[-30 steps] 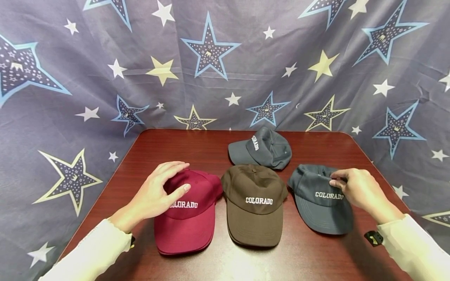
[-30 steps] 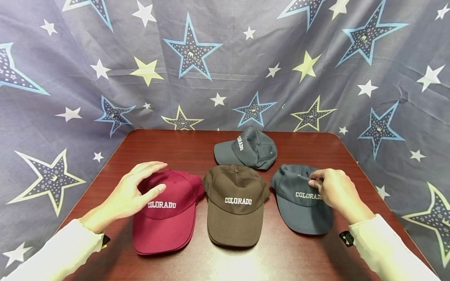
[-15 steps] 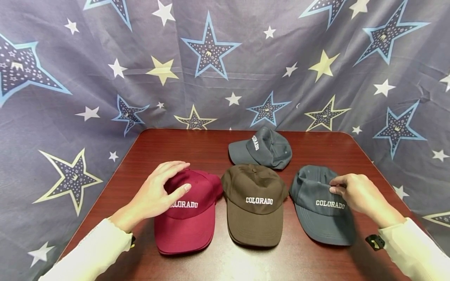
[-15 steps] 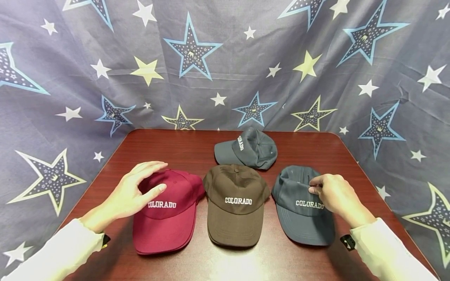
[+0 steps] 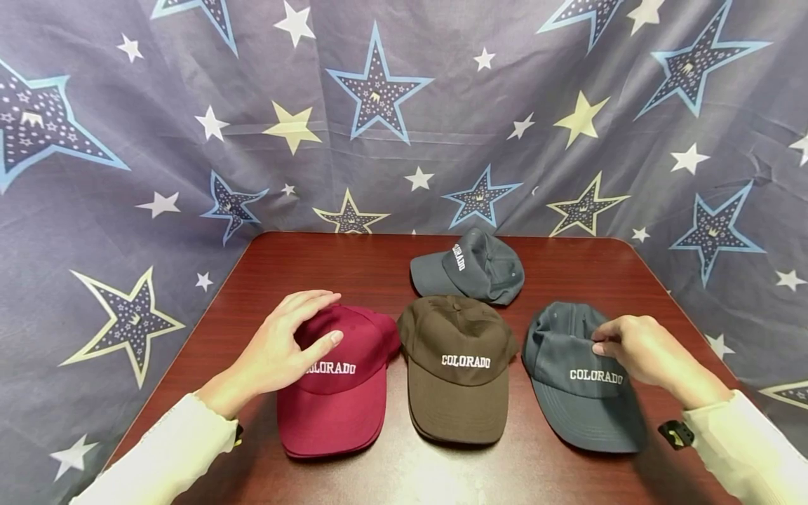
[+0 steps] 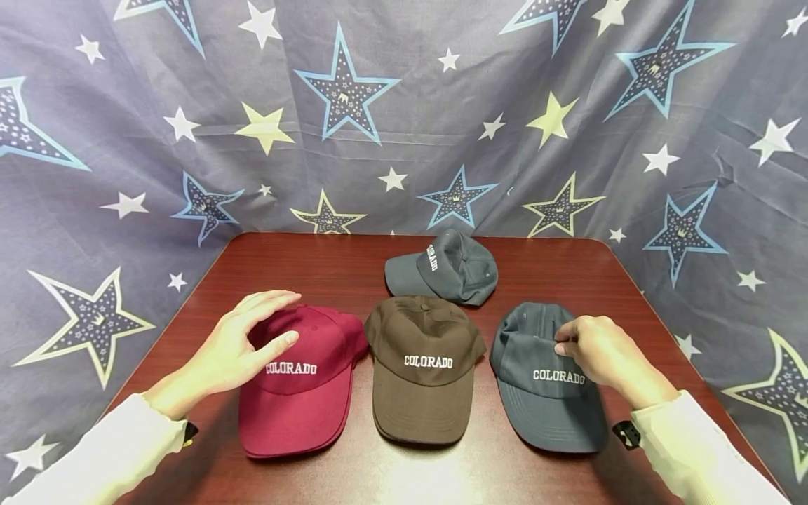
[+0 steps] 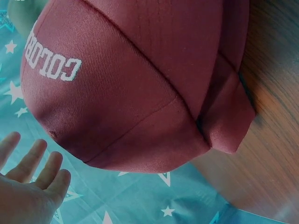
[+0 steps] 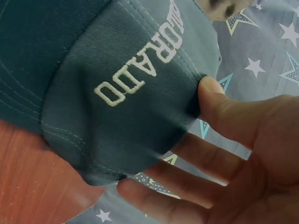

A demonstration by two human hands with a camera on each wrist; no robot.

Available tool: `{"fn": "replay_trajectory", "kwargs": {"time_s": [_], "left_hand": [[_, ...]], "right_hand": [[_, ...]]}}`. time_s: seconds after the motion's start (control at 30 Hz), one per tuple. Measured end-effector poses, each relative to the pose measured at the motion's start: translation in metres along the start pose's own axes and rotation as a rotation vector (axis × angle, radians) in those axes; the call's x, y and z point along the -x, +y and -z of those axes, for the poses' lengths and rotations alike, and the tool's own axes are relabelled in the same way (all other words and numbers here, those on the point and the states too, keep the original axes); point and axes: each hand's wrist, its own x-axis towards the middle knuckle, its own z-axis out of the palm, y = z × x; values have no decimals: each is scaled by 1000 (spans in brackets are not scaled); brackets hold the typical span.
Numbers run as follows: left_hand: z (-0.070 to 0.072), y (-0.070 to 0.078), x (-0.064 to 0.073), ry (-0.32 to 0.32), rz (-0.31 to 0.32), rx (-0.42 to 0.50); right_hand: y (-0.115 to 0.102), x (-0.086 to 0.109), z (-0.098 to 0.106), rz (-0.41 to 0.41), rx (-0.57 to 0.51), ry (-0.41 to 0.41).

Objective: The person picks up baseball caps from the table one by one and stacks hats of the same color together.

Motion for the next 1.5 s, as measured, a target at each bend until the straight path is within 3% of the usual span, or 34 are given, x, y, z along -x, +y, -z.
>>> {"fn": "replay_trajectory", "kwargs": {"time_s": [0.23, 0.43, 0.67, 1.0, 1.5], "left_hand": [[0, -2, 1, 0, -1, 0], [0, -2, 1, -1, 1, -1], [2, -1, 3, -3, 7, 0], [-2, 7, 1, -16, -11, -3], [-12, 18, -4, -78, -10, -10]], "right_hand": [[-3, -1, 7, -14, 9, -58], [-12, -8, 15, -39, 32, -40], [-34, -32, 23, -65, 24, 19], [-56, -69, 20, -33, -4, 105], [-82, -120, 14, -96, 19, 43]]}}
